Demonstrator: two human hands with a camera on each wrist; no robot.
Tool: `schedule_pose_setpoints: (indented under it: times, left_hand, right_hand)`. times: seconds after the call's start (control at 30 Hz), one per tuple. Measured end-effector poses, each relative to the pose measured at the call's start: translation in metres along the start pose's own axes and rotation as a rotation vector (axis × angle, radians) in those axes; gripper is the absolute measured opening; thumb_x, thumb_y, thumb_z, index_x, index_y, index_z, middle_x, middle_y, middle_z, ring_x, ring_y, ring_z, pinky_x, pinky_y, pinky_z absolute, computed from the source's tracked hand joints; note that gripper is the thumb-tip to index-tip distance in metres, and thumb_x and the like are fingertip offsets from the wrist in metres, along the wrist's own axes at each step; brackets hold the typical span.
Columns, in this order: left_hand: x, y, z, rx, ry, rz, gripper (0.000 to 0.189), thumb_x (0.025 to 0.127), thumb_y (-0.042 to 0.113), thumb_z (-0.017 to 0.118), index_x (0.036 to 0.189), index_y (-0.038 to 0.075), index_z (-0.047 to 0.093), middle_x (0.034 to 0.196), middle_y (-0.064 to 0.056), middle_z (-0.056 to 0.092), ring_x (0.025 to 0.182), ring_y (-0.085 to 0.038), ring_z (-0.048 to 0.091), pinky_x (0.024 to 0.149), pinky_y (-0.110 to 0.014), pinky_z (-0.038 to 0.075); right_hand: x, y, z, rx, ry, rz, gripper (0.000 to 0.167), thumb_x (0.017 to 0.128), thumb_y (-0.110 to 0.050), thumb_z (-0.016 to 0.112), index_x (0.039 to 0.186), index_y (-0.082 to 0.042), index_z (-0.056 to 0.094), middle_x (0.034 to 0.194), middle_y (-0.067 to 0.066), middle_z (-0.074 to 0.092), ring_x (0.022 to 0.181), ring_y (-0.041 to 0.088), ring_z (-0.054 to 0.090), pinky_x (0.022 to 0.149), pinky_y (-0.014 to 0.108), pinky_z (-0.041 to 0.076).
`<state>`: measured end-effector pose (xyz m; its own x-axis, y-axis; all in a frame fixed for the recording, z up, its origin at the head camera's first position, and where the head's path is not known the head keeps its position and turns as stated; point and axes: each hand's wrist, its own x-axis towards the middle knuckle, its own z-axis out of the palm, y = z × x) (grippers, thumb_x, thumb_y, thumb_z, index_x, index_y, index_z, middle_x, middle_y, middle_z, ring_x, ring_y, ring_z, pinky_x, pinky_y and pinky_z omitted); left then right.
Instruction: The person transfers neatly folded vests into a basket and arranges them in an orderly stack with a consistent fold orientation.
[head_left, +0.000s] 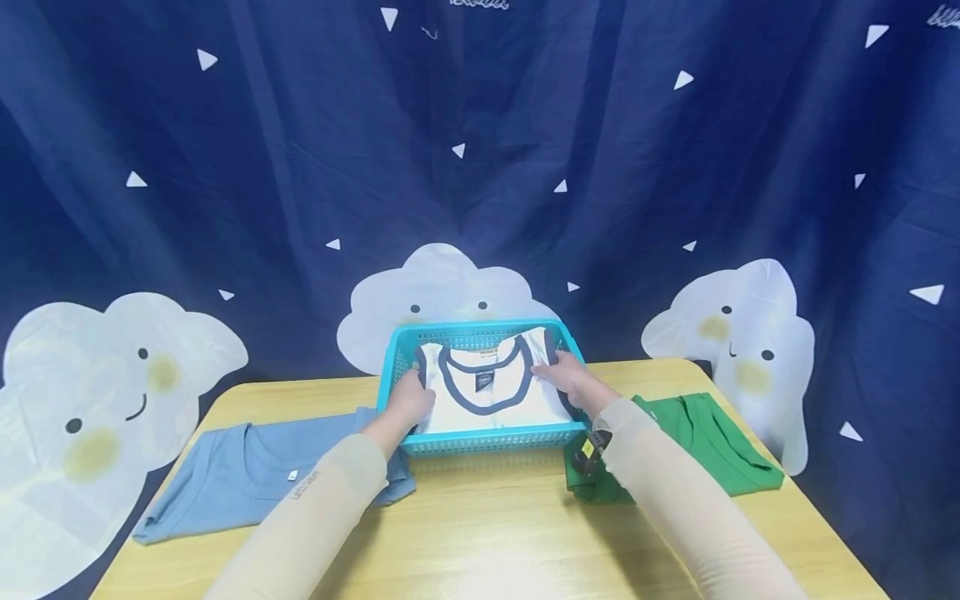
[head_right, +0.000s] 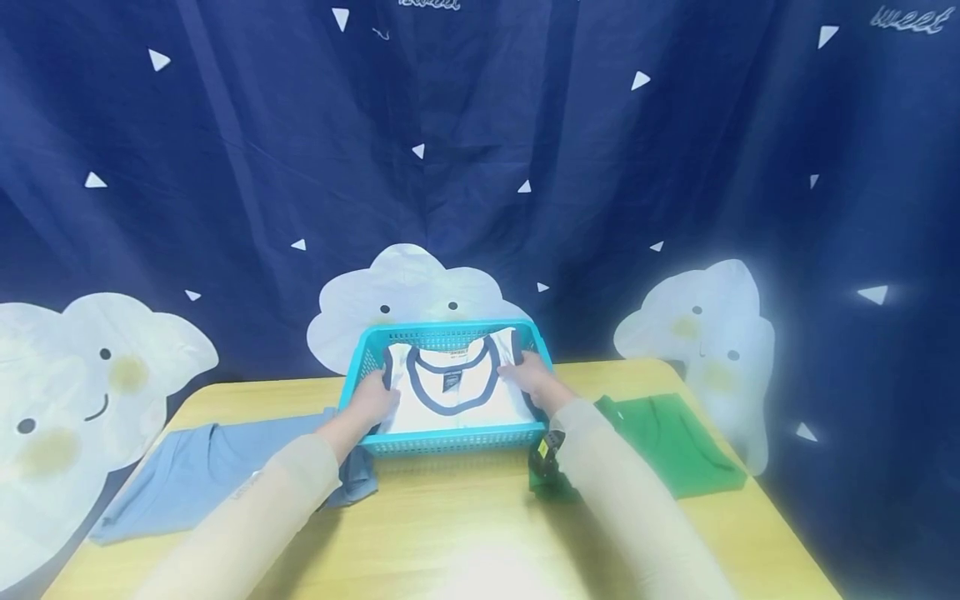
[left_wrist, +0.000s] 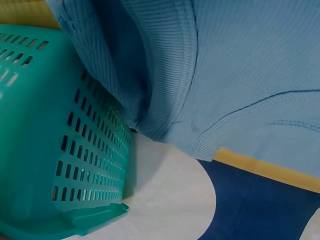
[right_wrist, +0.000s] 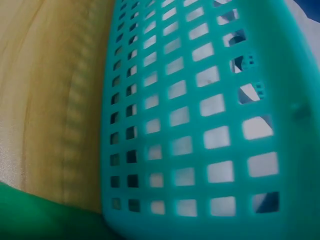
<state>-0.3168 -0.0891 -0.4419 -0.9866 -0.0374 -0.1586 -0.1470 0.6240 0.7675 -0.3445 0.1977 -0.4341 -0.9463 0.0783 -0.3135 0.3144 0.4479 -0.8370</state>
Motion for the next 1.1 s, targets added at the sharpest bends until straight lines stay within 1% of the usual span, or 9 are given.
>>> schedule_pose_setpoints:
  times: [0.2,0.33,0.47,0.67,0.73,0.8,0.9,1.0,1.1]
  left_hand:
    - [-0.002,0.001,0.000,0.007,0.007,-0.006,0.048,0.099,0.006,0.048,0.145,-0.007,0.040,0.140,-0.028,0.051,0.132,-0.043,0.048,0.112,-0.055,0.037]
    - [0.000,0.000,0.001,0.015,0.005,0.021,0.050,0.099,0.005,0.049,0.146,-0.007,0.038,0.142,-0.028,0.049,0.134,-0.043,0.046,0.113,-0.054,0.035]
    - [0.000,-0.001,0.002,0.033,-0.009,0.034,0.052,0.097,0.004,0.051,0.146,-0.007,0.038,0.143,-0.028,0.049,0.134,-0.043,0.045,0.114,-0.054,0.033]
    - [0.003,-0.003,0.004,0.059,-0.023,0.060,0.056,0.091,0.001,0.055,0.145,-0.006,0.041,0.139,-0.027,0.053,0.130,-0.042,0.050,0.114,-0.054,0.035]
    - [0.002,-0.004,0.005,0.074,-0.035,0.045,0.058,0.091,0.003,0.056,0.146,-0.007,0.039,0.139,-0.027,0.053,0.129,-0.042,0.051,0.113,-0.054,0.035]
    - [0.002,-0.004,0.005,0.092,-0.049,0.021,0.062,0.092,0.005,0.056,0.148,-0.008,0.034,0.141,-0.029,0.050,0.129,-0.043,0.050,0.113,-0.056,0.035]
    - [0.000,-0.004,0.005,0.124,-0.062,0.006,0.069,0.094,0.007,0.054,0.153,-0.009,0.022,0.148,-0.031,0.040,0.136,-0.044,0.043,0.115,-0.057,0.030]
    - [-0.001,-0.003,0.005,0.151,-0.057,0.026,0.076,0.093,0.005,0.053,0.155,-0.009,0.011,0.156,-0.031,0.029,0.143,-0.045,0.032,0.118,-0.054,0.024]
    - [-0.002,-0.002,0.006,0.187,-0.032,0.062,0.079,0.091,0.003,0.053,0.154,-0.011,0.008,0.157,-0.033,0.022,0.145,-0.045,0.027,0.119,-0.052,0.022]
  right_hand:
    - [0.004,0.003,0.005,-0.030,0.031,-0.033,0.071,0.101,-0.025,0.061,0.157,-0.001,0.024,0.154,0.024,0.037,0.142,0.041,0.036,0.116,0.056,0.028]
    - [0.007,0.004,0.007,-0.042,0.046,-0.065,0.070,0.101,-0.022,0.060,0.156,0.001,0.024,0.154,0.026,0.036,0.142,0.042,0.036,0.116,0.056,0.029]
    - [0.005,0.004,0.009,-0.088,0.066,-0.079,0.070,0.101,-0.022,0.061,0.155,0.003,0.024,0.155,0.026,0.034,0.143,0.042,0.034,0.115,0.056,0.029]
    - [0.003,0.007,0.011,-0.184,0.089,-0.136,0.059,0.100,-0.021,0.061,0.148,0.005,0.038,0.142,0.025,0.051,0.130,0.038,0.050,0.109,0.052,0.042]
    - [0.003,0.008,0.012,-0.216,0.099,-0.154,0.056,0.099,-0.020,0.062,0.146,0.004,0.042,0.138,0.025,0.054,0.126,0.038,0.053,0.107,0.051,0.044]
    - [0.003,0.009,0.013,-0.246,0.114,-0.170,0.056,0.098,-0.018,0.064,0.145,0.005,0.043,0.139,0.025,0.053,0.128,0.039,0.052,0.107,0.051,0.044]
    - [0.003,0.008,0.014,-0.301,0.140,-0.215,0.060,0.096,-0.014,0.066,0.146,0.008,0.040,0.142,0.028,0.050,0.131,0.042,0.048,0.109,0.051,0.042]
    - [0.003,0.007,0.015,-0.368,0.182,-0.259,0.065,0.095,-0.011,0.066,0.148,0.009,0.034,0.142,0.030,0.049,0.131,0.044,0.049,0.107,0.051,0.044]
    - [0.003,0.005,0.015,-0.436,0.223,-0.281,0.071,0.095,-0.011,0.067,0.151,0.010,0.028,0.143,0.031,0.048,0.129,0.045,0.050,0.105,0.051,0.046]
